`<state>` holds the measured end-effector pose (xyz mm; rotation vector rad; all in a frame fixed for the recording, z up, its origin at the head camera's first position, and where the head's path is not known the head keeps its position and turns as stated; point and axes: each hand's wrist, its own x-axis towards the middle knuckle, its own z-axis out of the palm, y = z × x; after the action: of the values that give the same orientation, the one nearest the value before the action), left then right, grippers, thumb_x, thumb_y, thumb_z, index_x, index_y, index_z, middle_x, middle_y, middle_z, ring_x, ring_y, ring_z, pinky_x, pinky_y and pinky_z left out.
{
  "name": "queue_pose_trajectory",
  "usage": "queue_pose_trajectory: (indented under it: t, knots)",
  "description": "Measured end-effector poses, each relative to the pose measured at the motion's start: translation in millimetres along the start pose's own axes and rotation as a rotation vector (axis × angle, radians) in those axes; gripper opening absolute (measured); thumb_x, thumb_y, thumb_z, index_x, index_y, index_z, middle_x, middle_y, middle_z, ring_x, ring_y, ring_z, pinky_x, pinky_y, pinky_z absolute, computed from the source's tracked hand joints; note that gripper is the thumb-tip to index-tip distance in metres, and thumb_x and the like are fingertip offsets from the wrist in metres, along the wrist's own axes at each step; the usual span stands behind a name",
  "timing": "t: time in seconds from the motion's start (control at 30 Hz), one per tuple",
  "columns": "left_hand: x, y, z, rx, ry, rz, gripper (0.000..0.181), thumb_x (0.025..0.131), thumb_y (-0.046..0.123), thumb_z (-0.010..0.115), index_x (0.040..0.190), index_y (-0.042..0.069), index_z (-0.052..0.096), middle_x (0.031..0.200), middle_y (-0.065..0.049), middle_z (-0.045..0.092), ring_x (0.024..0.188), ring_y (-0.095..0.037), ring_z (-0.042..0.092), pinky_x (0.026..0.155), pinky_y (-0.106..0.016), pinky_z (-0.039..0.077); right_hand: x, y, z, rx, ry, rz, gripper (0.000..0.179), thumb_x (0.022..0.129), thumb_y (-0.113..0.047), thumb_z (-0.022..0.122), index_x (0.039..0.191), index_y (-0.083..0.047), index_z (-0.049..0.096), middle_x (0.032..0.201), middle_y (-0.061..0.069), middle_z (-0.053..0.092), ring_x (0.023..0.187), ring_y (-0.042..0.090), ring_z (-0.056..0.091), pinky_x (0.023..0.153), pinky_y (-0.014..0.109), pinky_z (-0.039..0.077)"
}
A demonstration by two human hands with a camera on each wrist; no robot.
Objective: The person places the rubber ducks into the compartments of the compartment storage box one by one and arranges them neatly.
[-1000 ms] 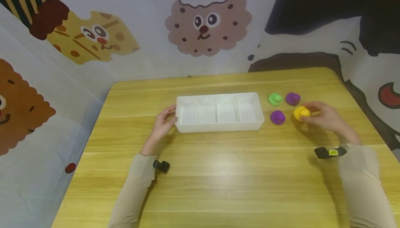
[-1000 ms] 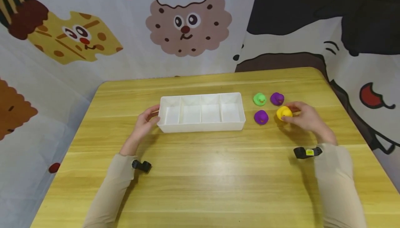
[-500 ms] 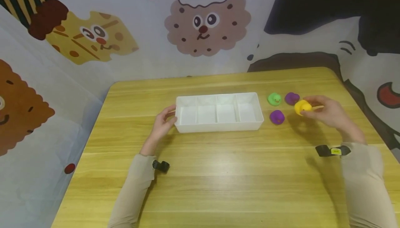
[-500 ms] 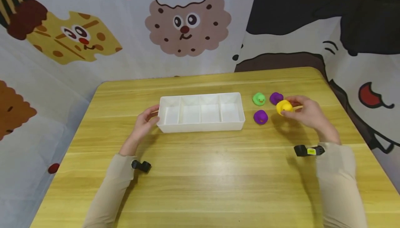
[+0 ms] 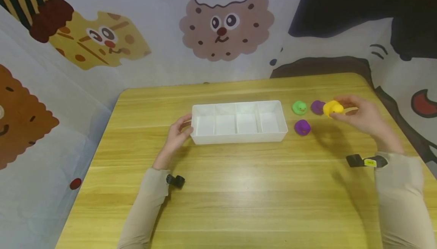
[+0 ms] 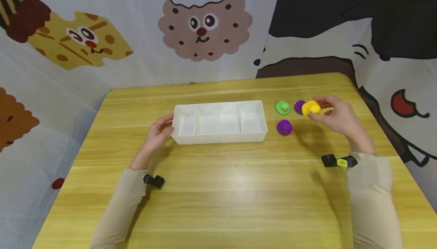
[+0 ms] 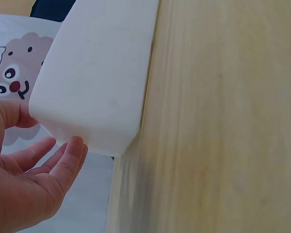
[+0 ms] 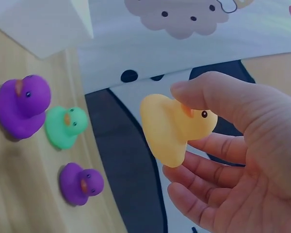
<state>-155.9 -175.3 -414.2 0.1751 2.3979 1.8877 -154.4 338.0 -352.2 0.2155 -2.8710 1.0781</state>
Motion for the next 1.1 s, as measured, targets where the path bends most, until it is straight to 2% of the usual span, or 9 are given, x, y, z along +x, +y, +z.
queue_pose_trajectory:
  t: [0.17,0.33,0.43,0.53,0.67,0.77,0.83,0.97,1.1]
  knots:
    - [6.3,-17.5,-1.9,0.016,0.013,0.009,0.047,0.091,-0.005,0.050,0.137,-0.007,0.039,0.141,-0.021,0.040,0.124,-0.037,0.043,0.098,-0.046,0.044,2.9,-9,-3,0.000,-0.004,0.014,0.052,0.085,-0.020,0.070,0.124,0.008,0.050,0.113,0.025,0.054,0.084,-0.009,0.041,0.064,0.001,0.037]
    - [6.5,-17.1,-1.9,0.024,0.016,0.013,0.047,0.091,-0.005,0.050,0.136,-0.008,0.039,0.141,-0.022,0.040,0.123,-0.037,0.043,0.098,-0.046,0.044,7.1,-17,-5,-0.009,0.001,0.009,0.052,0.085,-0.021,0.070,0.124,0.008,0.051,0.113,0.025,0.054,0.084,-0.009,0.041,0.063,0.002,0.037]
    - [5.8,-14.0,-2.3,0.019,0.010,0.012,0.047,0.091,-0.006,0.050,0.136,-0.008,0.039,0.141,-0.023,0.040,0.124,-0.038,0.043,0.098,-0.046,0.044,10.5,-22,-5,-0.015,0.007,0.001,0.052,0.084,-0.021,0.071,0.124,0.007,0.052,0.112,0.025,0.055,0.083,-0.010,0.042,0.063,0.002,0.038]
    - [2.4,-4.1,-1.9,0.010,0.000,0.008,0.047,0.090,-0.008,0.049,0.136,-0.012,0.037,0.141,-0.026,0.038,0.124,-0.041,0.041,0.099,-0.048,0.043,14.1,-28,-6,-0.028,0.007,0.000,0.053,0.084,-0.023,0.071,0.124,0.006,0.053,0.112,0.025,0.056,0.082,-0.009,0.042,0.062,0.003,0.038]
    - [-2.5,11.0,-0.1,0.020,-0.005,-0.004,0.048,0.090,-0.010,0.048,0.135,-0.015,0.035,0.141,-0.030,0.036,0.124,-0.045,0.039,0.099,-0.050,0.041,19.5,-36,-5,-0.056,0.004,-0.009,0.055,0.083,-0.026,0.072,0.125,0.005,0.053,0.114,0.025,0.057,0.088,0.004,0.048,0.063,0.004,0.036]
    - [-3.8,14.0,0.2,0.033,-0.006,-0.007,0.048,0.090,-0.009,0.047,0.135,-0.015,0.034,0.140,-0.030,0.036,0.124,-0.045,0.039,0.099,-0.049,0.042,22.6,-42,-4,-0.043,-0.001,-0.009,0.054,0.083,-0.026,0.072,0.125,0.003,0.053,0.115,0.023,0.057,0.091,0.014,0.050,0.064,0.004,0.037]
    - [-1.9,9.0,-0.9,0.022,-0.009,-0.005,0.048,0.090,-0.008,0.048,0.136,-0.014,0.035,0.141,-0.029,0.036,0.124,-0.045,0.039,0.099,-0.050,0.042,24.3,-46,-3,-0.020,-0.015,0.005,0.054,0.083,-0.027,0.072,0.126,0.001,0.053,0.115,0.021,0.056,0.088,0.012,0.053,0.064,0.006,0.039]
    - [3.5,-6.8,-2.9,0.013,-0.004,0.005,0.047,0.091,-0.006,0.049,0.136,-0.011,0.037,0.141,-0.025,0.038,0.124,-0.041,0.041,0.098,-0.048,0.043,28.8,-56,1,0.023,-0.028,0.008,0.056,0.082,-0.026,0.073,0.127,0.000,0.053,0.115,0.019,0.056,0.081,-0.003,0.050,0.065,0.008,0.042]
    - [6.5,-16.8,-3.3,0.029,0.010,0.026,0.047,0.090,-0.005,0.051,0.136,-0.008,0.040,0.141,-0.022,0.041,0.123,-0.038,0.044,0.097,-0.047,0.045,34.2,-64,7,0.050,-0.020,-0.018,0.057,0.080,-0.025,0.075,0.126,0.002,0.053,0.114,0.019,0.057,0.082,-0.004,0.050,0.066,0.007,0.043]
